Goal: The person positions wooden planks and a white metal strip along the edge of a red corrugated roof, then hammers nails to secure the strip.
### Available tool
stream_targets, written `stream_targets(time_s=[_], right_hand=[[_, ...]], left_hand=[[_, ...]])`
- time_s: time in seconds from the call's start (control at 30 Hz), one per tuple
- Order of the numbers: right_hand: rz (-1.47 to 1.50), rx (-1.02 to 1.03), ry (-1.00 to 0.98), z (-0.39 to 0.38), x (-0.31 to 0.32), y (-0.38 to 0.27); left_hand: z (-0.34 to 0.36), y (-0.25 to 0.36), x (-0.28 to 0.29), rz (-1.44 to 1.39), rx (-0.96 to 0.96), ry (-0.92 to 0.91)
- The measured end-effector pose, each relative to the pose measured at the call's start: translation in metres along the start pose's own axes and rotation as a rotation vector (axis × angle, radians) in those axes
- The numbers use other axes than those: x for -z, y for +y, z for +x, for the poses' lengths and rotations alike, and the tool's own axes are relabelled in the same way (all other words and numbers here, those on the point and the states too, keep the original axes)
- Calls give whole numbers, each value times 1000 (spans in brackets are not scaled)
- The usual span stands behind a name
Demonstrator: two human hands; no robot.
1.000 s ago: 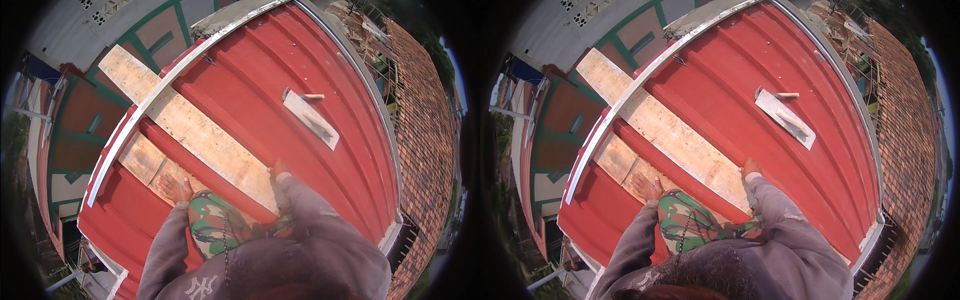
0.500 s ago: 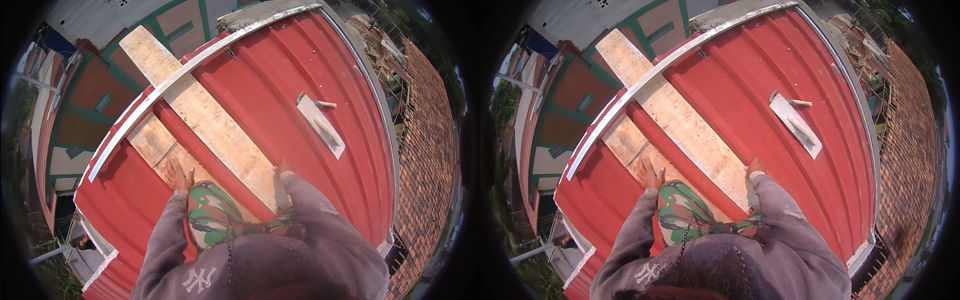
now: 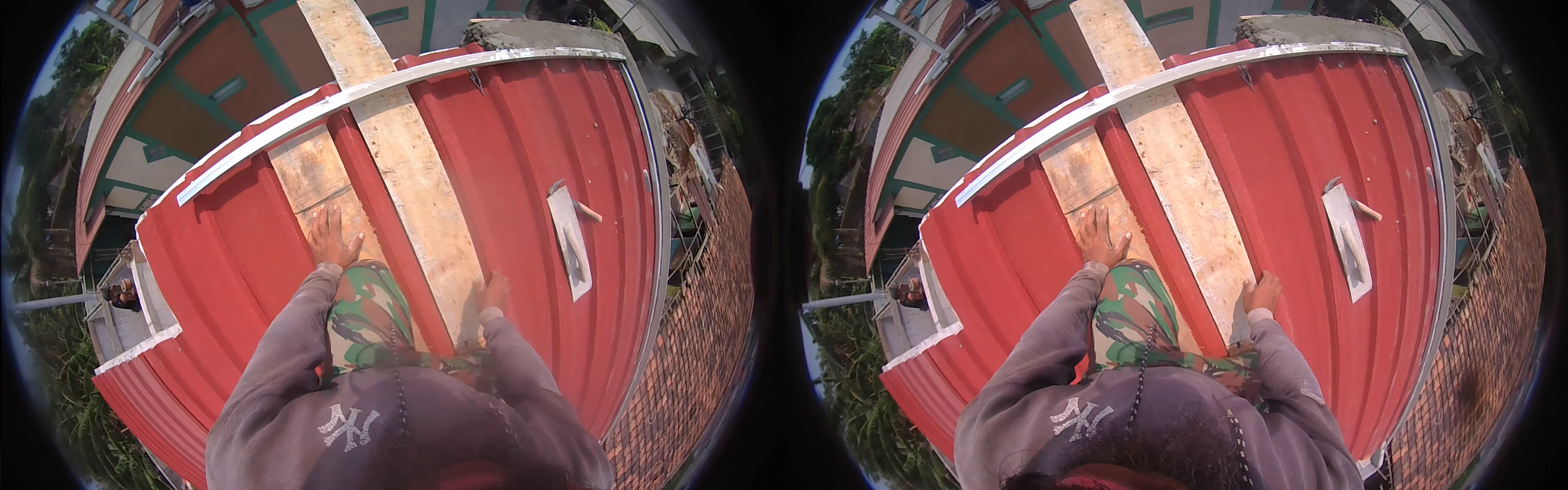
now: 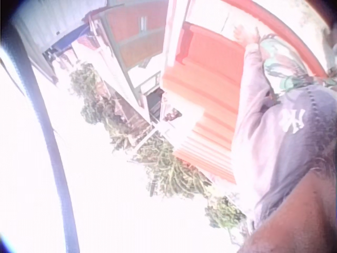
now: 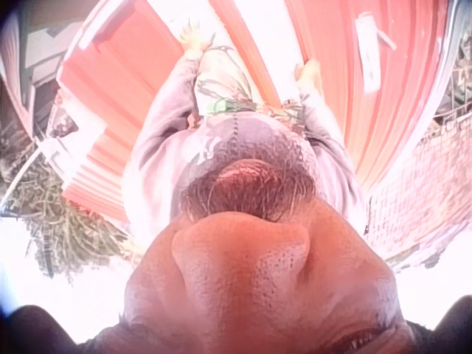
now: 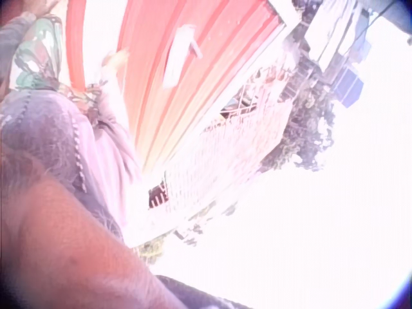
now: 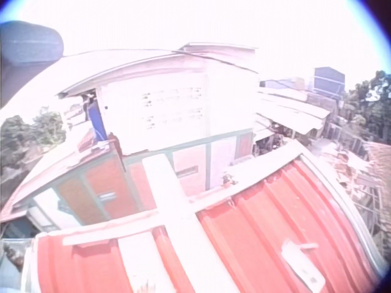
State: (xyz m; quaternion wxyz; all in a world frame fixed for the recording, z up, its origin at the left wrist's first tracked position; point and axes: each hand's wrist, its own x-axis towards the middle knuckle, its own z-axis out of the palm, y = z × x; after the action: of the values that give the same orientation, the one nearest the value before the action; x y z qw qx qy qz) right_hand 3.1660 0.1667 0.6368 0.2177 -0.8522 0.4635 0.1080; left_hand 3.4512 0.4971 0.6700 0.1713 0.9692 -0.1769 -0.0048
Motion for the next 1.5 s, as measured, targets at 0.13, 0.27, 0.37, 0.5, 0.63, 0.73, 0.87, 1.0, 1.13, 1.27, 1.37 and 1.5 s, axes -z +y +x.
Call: stream_targets(time_s=[0.13,0.27,0.37,0.5,0.63,0.73,0.87,1.0,1.13,1.27,1.37,1.5], right_hand=[[77,96,-28,0,-7,-11],[99,-4,23,-3,-11,-37],[157,-48,39,3,-11,-37],[182,-69,27,0,-6,-36],[208,-61,-6,1,-1,-39],[201,-67,26,2,-6,-32],[163,-97,49,-13,-14,-25],[111,-146,-4,-20,-19,-13],[12,-103,-3,-14,-23,-12],[-13,-104,-64,-12,-14,-14],[-28,-111,-100,-11,-7,-20],[-18,-129,-116,-10,-2,-17]], left_hand=[[3,4,0,1,13,22],[3,10,6,2,45,31],[8,21,12,-49,86,50],[22,51,20,-148,110,129],[39,87,6,-468,86,-122],[41,115,-14,-586,97,-224],[34,130,-33,-617,173,-359],[24,139,-40,-642,267,-348],[20,141,-44,-627,383,-459],[19,146,-43,-901,379,-424],[21,141,-45,-801,393,-417],[24,147,-45,-783,387,-425]])
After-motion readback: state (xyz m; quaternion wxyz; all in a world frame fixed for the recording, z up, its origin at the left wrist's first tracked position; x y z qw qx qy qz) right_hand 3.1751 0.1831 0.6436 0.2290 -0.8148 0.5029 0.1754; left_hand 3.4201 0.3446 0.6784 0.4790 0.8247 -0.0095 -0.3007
